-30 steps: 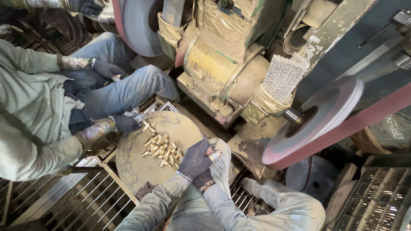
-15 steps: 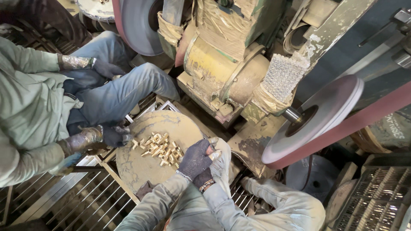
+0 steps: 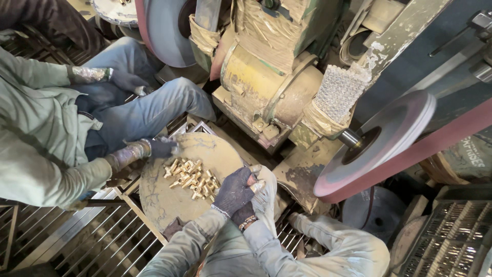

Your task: The person sits on a metal grate floor and uses a rotating grinding wheel to polish small brass-colored metal fittings. They hold the fittings with gloved hands, pressing them against the wheel to smooth the surfaces, then place the finished pieces into a nearby basket.

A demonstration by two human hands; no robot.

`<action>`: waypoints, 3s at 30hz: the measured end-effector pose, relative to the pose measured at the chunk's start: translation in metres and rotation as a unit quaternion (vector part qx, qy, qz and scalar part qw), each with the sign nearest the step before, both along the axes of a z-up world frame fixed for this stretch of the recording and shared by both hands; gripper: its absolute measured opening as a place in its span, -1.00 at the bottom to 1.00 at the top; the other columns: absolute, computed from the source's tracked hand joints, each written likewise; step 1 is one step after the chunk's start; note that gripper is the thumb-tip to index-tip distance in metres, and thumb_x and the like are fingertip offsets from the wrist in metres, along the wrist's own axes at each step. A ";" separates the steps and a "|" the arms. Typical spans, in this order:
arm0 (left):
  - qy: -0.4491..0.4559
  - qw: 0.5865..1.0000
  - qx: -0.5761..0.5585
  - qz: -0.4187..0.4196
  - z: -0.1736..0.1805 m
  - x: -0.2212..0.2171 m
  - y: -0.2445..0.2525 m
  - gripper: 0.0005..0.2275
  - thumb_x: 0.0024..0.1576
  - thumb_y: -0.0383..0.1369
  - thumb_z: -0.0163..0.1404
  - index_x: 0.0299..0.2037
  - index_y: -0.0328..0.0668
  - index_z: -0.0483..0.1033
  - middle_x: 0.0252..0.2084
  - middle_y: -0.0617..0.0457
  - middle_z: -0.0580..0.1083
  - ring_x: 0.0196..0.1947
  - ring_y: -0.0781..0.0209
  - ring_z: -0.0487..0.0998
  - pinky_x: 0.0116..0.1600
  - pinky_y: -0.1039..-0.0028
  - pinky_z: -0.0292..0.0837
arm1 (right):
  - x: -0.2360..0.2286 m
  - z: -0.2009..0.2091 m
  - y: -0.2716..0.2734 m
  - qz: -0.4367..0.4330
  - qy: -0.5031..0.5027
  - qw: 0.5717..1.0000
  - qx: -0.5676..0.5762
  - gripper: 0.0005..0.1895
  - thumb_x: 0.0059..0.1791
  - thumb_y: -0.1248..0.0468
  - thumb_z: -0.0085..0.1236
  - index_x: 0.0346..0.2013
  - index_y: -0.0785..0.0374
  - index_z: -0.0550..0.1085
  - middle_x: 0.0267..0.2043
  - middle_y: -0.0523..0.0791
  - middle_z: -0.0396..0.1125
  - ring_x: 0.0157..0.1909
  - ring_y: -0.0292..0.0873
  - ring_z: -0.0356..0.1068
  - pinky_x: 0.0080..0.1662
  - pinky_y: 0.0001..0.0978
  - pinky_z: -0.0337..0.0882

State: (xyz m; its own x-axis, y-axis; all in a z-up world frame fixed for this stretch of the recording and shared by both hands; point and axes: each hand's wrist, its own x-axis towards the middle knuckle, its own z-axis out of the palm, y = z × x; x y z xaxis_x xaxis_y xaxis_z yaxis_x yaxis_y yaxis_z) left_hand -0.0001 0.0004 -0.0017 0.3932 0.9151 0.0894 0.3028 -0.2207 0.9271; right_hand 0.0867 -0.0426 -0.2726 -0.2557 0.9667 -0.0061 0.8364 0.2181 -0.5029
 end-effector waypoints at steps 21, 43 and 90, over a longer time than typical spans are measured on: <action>-0.170 0.963 -0.008 0.210 -0.046 -0.039 -0.020 -0.75 0.16 -0.26 0.24 -0.17 -0.23 0.47 -0.24 0.01 0.55 -0.24 0.24 0.58 -0.15 0.38 0.52 | -0.008 0.075 -0.010 -0.198 0.688 0.669 -0.198 -0.62 0.14 0.33 0.09 0.23 0.40 0.34 -0.01 -0.02 0.43 -0.03 -0.15 0.46 0.04 -0.30 0.48; 0.224 0.923 -0.140 0.280 -0.151 -0.087 -0.050 -0.69 0.09 -0.15 0.12 -0.05 -0.10 0.53 -0.19 -0.10 0.55 -0.16 -0.17 0.56 -0.07 0.10 0.42 | -0.010 0.159 -0.007 -0.213 0.589 0.763 -0.161 -0.60 0.07 0.38 0.04 0.21 0.39 0.36 -0.13 0.04 0.44 -0.21 -0.14 0.51 -0.09 -0.24 0.59; -0.397 0.877 -0.257 -0.080 -0.024 -0.022 -0.076 -0.64 0.19 -0.52 0.11 0.19 -0.43 0.42 0.00 -0.02 0.53 -0.03 0.27 0.54 0.10 0.41 0.51 | 0.050 0.272 -0.093 -0.232 0.346 0.909 -0.005 -0.63 0.02 0.24 0.06 0.09 0.33 0.46 -0.04 -0.01 0.47 -0.04 -0.13 0.47 0.01 -0.29 0.45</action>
State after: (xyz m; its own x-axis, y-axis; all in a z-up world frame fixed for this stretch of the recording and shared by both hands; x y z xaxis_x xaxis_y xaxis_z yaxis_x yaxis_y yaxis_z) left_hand -0.0217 -0.0759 -0.0256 0.5204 0.8538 -0.0140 -0.4812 0.3067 0.8212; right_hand 0.1364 -0.1357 -0.0005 0.2331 0.9724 -0.0070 0.3196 -0.0835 -0.9439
